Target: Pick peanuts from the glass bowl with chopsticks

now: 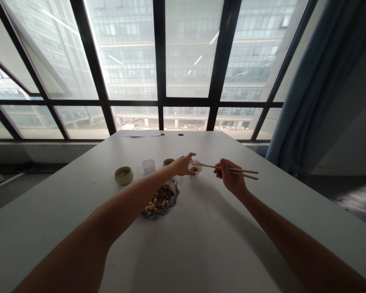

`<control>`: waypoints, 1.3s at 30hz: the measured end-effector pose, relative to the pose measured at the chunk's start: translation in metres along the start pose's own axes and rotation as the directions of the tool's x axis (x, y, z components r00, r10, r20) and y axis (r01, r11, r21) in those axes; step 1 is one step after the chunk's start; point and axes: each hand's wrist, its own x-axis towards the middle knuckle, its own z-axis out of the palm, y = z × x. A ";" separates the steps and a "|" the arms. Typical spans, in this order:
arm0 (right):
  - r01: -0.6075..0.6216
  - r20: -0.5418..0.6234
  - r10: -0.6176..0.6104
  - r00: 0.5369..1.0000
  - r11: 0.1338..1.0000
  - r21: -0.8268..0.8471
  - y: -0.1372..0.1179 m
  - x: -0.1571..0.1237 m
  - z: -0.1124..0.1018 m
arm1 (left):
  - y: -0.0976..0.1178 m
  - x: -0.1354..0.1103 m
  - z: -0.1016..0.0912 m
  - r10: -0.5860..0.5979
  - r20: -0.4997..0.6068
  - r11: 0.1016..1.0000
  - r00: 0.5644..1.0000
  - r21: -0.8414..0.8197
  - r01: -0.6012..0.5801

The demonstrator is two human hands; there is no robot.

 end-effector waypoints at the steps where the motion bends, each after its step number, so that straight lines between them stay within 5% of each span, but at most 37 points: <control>1: 0.007 -0.016 -0.008 1.000 1.000 -0.005 -0.002 0.000 0.000 | 0.000 0.002 0.002 -0.010 0.007 1.000 1.000 0.007 0.010; 6: 0.073 -0.132 -0.067 0.989 0.997 0.035 -0.023 0.000 -0.001 | 0.000 0.006 -0.002 -0.095 0.063 0.995 0.994 0.051 0.091; 10: 0.092 -0.150 -0.075 0.986 0.990 0.110 -0.044 -0.003 0.005 | -0.010 -0.017 -0.032 -0.079 -0.013 0.993 0.997 0.083 0.080; 13: 0.064 -0.019 -0.062 0.998 0.989 0.134 -0.060 -0.013 0.014 | -0.032 -0.061 -0.064 -0.040 -0.189 0.995 0.981 0.079 0.055; 17: 0.009 0.275 -0.032 0.961 0.996 0.085 -0.074 -0.031 0.031 | -0.075 -0.137 -0.090 -0.099 -0.456 0.982 0.884 0.096 0.160; 21: 0.066 0.496 -0.054 0.867 0.998 -0.007 -0.076 -0.040 0.056 | -0.112 -0.192 -0.085 -0.339 -0.528 0.914 0.779 0.011 0.405; 24: 0.161 0.571 -0.097 0.815 0.985 -0.061 -0.071 -0.039 0.075 | -0.124 -0.210 -0.070 -0.484 -0.492 0.867 0.723 -0.160 0.472; 28: 0.110 0.529 -0.071 0.846 0.993 -0.043 -0.062 -0.041 0.087 | -0.127 -0.217 -0.053 -0.537 -0.469 0.842 0.701 -0.348 0.412; 34: -0.149 0.246 0.126 0.961 0.986 0.077 -0.052 -0.048 0.081 | -0.129 -0.222 -0.045 -0.571 -0.447 0.809 0.689 -0.449 0.379; 39: -0.367 0.144 0.341 0.929 0.899 0.241 -0.031 -0.054 0.079 | -0.130 -0.225 -0.046 -0.588 -0.417 0.796 0.693 -0.451 0.404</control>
